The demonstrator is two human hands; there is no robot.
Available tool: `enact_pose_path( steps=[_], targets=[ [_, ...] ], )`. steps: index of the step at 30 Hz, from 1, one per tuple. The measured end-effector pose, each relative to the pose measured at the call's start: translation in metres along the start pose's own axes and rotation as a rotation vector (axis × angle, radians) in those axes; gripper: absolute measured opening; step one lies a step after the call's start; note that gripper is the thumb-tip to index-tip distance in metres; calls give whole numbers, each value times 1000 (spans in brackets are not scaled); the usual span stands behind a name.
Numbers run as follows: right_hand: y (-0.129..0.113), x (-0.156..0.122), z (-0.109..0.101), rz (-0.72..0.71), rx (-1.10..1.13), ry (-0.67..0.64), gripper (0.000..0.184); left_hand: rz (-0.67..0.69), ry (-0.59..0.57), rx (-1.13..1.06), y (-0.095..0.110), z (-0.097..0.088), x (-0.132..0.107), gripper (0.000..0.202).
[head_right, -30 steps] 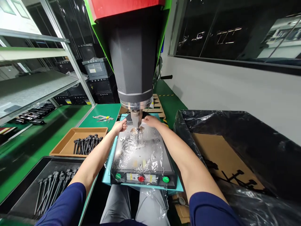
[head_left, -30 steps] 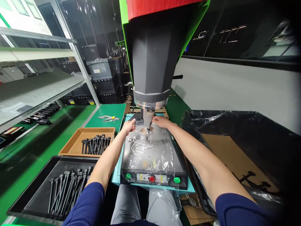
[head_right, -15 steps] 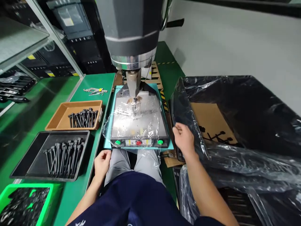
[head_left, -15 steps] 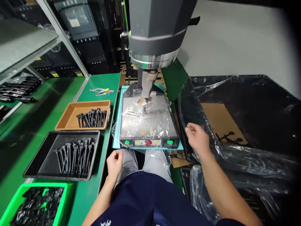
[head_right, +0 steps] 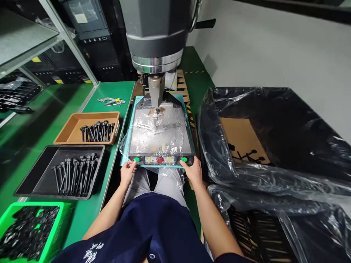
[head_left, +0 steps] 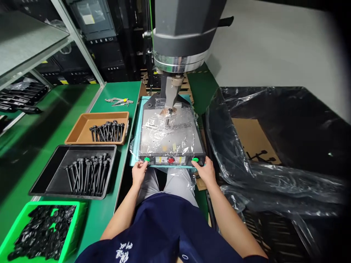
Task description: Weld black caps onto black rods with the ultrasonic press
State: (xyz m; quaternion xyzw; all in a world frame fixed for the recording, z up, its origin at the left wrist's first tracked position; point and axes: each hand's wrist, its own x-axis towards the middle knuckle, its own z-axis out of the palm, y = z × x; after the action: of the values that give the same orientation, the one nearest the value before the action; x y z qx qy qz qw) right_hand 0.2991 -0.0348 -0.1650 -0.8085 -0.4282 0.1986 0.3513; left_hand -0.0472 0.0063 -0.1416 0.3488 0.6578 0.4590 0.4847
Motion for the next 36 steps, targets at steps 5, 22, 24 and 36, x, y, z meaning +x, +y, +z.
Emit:
enact_pose_path(
  steps=[5,22,24,36],
  targets=[
    [-5,2,1,28,58,34,74,33,15,41,0,7,8,54],
    [6,12,14,30,92,108,78,80,157,222,3,14,12,48],
    [6,11,16,27,87,127,78,99,164,243,1,14,12,48],
    [17,15,6,10,206,23,78,129,31,72,-7,5,15,48]
  ],
)
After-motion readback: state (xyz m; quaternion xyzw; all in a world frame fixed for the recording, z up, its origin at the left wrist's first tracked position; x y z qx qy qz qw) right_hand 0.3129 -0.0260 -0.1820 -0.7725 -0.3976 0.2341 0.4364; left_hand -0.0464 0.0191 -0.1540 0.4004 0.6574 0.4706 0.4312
